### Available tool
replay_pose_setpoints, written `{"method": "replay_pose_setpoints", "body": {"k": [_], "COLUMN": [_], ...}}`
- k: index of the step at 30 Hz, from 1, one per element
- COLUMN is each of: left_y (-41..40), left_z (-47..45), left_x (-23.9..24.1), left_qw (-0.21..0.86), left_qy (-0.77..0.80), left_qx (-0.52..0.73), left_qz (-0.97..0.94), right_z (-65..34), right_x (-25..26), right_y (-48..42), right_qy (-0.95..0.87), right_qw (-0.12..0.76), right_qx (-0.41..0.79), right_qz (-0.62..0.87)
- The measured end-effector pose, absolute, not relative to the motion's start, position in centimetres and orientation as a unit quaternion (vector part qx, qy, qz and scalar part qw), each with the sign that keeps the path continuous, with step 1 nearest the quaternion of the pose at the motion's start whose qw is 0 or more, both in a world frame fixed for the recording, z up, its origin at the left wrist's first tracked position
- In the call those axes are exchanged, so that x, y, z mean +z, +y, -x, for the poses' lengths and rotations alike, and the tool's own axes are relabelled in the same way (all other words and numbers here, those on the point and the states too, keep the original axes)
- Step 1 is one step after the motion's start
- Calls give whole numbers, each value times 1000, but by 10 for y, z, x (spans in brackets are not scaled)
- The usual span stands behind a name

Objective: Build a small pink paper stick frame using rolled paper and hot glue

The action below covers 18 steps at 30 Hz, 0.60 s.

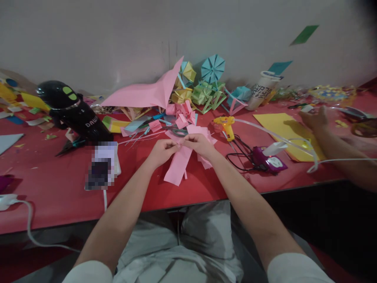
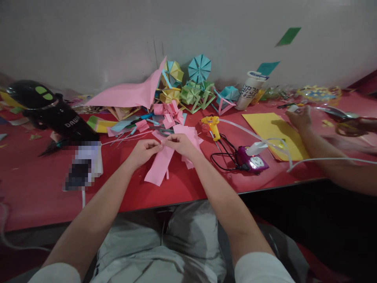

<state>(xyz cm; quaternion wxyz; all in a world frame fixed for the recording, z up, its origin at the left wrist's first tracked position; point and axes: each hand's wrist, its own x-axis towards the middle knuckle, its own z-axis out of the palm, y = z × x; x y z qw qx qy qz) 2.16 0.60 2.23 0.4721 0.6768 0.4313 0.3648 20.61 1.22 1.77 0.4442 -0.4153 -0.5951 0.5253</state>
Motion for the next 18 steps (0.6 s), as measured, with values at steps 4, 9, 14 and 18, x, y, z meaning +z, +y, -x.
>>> {"method": "replay_pose_setpoints", "body": {"k": [4,9,14,18], "left_y": [7,10,8,7], "left_z": [-21,-20,-22,-22], "left_x": [22,18,20,23], "left_qw": [495,494,493,495], "left_qy": [428,432,430,423], "left_qx": [394,394,414,417], "left_qz": [-645,-643,-633,-634], "right_z": [-206,-207,-208,-208], "right_x": [22,21,15,15], "right_y": [10,10,13,13], "right_qy": [-602,-607,-616,-627], "right_qw": [432,419,407,402], "right_qx": [538,540,544,534], "right_qz": [402,406,398,399]}}
